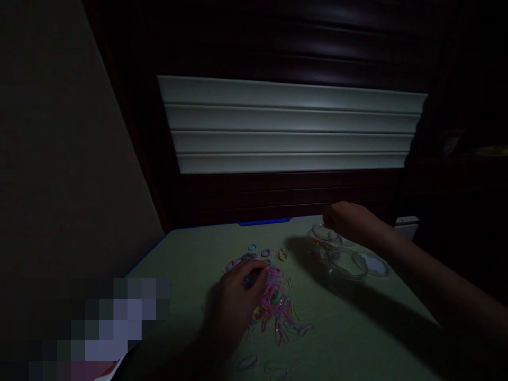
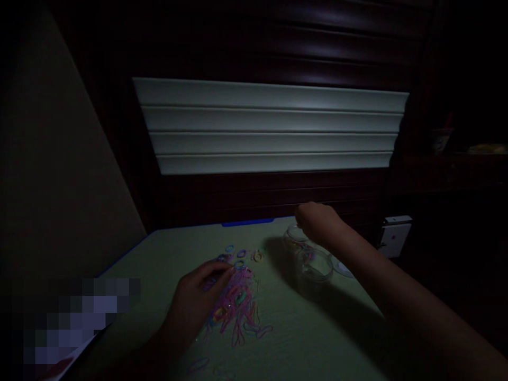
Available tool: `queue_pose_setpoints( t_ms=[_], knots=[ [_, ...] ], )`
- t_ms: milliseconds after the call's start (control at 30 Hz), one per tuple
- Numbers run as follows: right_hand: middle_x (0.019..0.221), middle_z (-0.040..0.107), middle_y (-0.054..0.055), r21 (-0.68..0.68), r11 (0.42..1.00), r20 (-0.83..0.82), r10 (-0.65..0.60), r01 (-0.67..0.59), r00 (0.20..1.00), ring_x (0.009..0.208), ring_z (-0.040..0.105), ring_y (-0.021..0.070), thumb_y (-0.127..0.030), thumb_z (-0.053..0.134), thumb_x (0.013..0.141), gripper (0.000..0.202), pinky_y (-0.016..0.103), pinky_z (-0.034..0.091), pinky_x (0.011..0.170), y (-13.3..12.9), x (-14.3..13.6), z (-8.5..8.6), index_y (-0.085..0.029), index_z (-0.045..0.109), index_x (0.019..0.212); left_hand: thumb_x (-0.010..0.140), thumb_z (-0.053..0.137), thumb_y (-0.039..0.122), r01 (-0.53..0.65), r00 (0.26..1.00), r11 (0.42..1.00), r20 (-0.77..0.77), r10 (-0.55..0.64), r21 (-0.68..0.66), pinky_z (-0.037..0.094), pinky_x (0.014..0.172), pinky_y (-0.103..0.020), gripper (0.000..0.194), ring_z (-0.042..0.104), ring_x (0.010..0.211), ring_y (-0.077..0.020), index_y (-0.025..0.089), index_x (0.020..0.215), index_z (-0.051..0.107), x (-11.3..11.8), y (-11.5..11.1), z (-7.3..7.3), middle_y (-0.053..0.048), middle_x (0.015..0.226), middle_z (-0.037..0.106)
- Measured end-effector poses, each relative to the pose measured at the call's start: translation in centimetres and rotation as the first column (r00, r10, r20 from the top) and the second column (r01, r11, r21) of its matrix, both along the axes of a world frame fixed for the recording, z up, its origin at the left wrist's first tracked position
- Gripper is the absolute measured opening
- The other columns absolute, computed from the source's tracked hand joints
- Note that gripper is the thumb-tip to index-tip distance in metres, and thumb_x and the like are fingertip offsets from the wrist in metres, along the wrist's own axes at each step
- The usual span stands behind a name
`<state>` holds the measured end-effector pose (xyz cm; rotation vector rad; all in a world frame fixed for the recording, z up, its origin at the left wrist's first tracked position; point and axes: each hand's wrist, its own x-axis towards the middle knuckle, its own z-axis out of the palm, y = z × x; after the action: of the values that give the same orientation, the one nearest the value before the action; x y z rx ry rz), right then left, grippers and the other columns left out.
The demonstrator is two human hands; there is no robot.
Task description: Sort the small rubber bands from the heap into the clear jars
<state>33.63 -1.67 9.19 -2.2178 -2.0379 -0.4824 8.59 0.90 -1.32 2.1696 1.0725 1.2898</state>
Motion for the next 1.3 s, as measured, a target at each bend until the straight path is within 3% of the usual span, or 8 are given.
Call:
queue_pose_setpoints(
  t_ms=[667, 800, 1033, 1300],
  knots=[
    [0.076, 0.065, 0.007, -0.060, 0.996, -0.080, 0.055, -0.060, 0.995, 0.067, 0.060, 0.0168, -0.021, 0.049, 0.072, 0.017, 0.024, 0.036, 0.055, 0.6, 0.9, -0.3, -0.021, 0.065, 0.077, 0.075, 0.053, 0.024, 0.013, 1.000, 1.000, -0.026, -0.013, -0.002, 0.047, 0.068, -0.022, 0.010, 0.060, 0.073, -0.0123, 0.021, 0.076, 0.062, 0.0, -0.4, 0.3, 0.002, 0.078, 0.064],
    [0.077, 0.065, 0.008, -0.039, 0.998, -0.060, 0.045, -0.047, 0.997, 0.070, 0.061, 0.0180, -0.024, 0.046, 0.075, 0.019, 0.024, 0.036, 0.056, 0.5, 0.4, -0.2, -0.020, 0.065, 0.080, 0.076, 0.051, 0.021, 0.037, 0.998, 0.999, -0.047, -0.037, -0.017, 0.046, 0.068, -0.022, 0.011, 0.058, 0.071, -0.0119, 0.020, 0.076, 0.062, 0.1, -0.6, 0.4, 0.001, 0.076, 0.062],
    [0.080, 0.065, 0.008, 0.008, 0.999, -0.014, 0.047, -0.046, 0.999, 0.071, 0.060, 0.0189, -0.032, 0.041, 0.078, 0.025, 0.025, 0.036, 0.056, 0.1, -1.0, 0.3, -0.021, 0.063, 0.082, 0.075, 0.049, 0.013, 0.205, 0.973, 0.972, -0.133, -0.190, 0.115, 0.041, 0.066, -0.023, 0.010, 0.053, 0.072, -0.0123, 0.017, 0.071, 0.058, 0.3, -1.3, 0.8, -0.001, 0.074, 0.056],
    [0.075, 0.064, 0.005, 0.100, 0.981, 0.026, 0.162, -0.163, 0.987, 0.064, 0.058, 0.0167, -0.035, 0.039, 0.080, 0.027, 0.024, 0.033, 0.052, -0.4, -3.4, -0.2, -0.021, 0.061, 0.075, 0.075, 0.048, 0.015, 0.152, 0.977, 0.985, -0.166, -0.137, 0.082, 0.039, 0.063, -0.022, 0.010, 0.051, 0.068, -0.0115, 0.017, 0.070, 0.056, 0.0, -1.5, 1.1, 0.000, 0.070, 0.053]
  ],
)
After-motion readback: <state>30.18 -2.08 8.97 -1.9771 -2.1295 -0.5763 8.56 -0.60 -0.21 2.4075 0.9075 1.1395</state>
